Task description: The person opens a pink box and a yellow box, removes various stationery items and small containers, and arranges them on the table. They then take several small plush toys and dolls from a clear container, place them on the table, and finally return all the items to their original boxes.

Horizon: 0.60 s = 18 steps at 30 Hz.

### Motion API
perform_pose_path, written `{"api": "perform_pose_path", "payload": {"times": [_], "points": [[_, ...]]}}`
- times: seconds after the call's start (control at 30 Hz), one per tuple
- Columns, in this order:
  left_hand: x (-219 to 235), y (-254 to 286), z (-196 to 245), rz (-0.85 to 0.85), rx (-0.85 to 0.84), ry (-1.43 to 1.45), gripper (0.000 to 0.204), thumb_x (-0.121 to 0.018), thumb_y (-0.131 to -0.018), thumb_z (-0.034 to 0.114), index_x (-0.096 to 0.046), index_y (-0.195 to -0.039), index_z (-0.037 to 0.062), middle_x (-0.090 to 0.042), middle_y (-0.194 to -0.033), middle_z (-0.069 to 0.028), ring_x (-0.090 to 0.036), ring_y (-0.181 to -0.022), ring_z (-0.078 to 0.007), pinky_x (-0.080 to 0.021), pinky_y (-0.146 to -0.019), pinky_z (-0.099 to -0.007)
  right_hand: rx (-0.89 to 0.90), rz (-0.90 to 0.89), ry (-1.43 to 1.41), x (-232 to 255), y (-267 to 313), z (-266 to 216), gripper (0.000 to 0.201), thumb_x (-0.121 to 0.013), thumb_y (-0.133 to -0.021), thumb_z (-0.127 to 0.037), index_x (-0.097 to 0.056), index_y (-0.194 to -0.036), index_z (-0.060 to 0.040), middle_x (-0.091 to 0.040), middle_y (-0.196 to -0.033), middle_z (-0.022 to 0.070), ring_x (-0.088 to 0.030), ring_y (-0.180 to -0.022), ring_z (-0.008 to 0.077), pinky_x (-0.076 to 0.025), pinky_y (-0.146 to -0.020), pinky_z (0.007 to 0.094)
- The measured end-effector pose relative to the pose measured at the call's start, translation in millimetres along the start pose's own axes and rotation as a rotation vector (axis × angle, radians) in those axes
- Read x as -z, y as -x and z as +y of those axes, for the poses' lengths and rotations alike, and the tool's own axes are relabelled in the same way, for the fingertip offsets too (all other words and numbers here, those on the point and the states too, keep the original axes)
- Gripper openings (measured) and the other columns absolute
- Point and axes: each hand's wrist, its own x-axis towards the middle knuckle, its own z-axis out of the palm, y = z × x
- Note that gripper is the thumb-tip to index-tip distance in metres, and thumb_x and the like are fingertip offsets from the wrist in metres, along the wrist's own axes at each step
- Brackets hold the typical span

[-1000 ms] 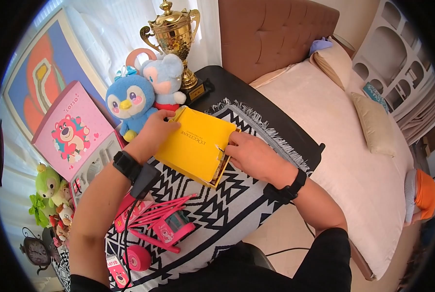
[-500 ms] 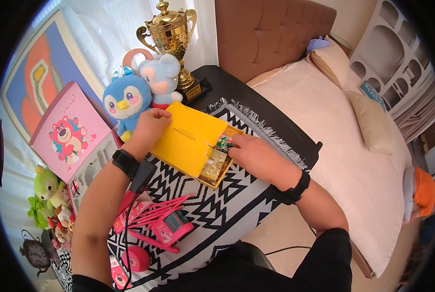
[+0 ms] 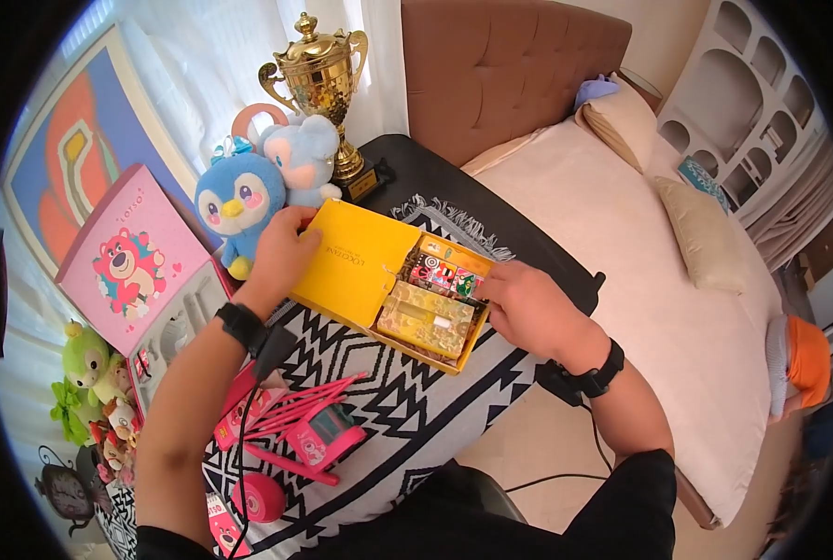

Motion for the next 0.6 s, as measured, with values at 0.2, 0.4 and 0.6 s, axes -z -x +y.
{"api": "perform_pose_path", "payload": {"times": [0.2,0.4,0.6], "points": [[-11,79,58,-0.341,-0.555,-0.36,0.034,-0.074,-0.085,0.018,-0.067,-0.115,0.004,-0.06,-0.13,-0.0212,-0.056,-0.121,-0.0387,-0.046,-0.104,-0.0475,-0.183,0.008,0.119,-22,-39,-20,0.033,-0.075,-0.086,-0.023,-0.067,-0.108,0.0016,-0.065,-0.102,0.0183,-0.065,-0.101,0.0347,-0.055,-0.086,0.0428],[-12,101,65,-0.462,-0.667,-0.571,0.036,-0.077,-0.083,0.024,-0.067,-0.113,0.0079,-0.06,-0.127,-0.0164,-0.059,-0.119,-0.0344,-0.05,-0.096,-0.0466,-0.297,-0.072,0.151,-35,-56,-17,0.041,-0.079,-0.083,-0.027,-0.068,-0.111,0.0008,-0.066,-0.107,0.0176,-0.066,-0.101,0.0351,-0.055,-0.086,0.0425],[-30,87,65,-0.459,-0.648,-0.694,0.033,-0.076,-0.083,0.025,-0.067,-0.11,0.0076,-0.062,-0.119,-0.0126,-0.06,-0.114,-0.0299,-0.052,-0.088,-0.0443,-0.353,0.035,0.1,-15,-56,-17,0.043,-0.08,-0.082,-0.03,-0.066,-0.108,0.0011,-0.066,-0.103,0.0175,-0.068,-0.095,0.0344,-0.055,-0.082,0.0413]]}}
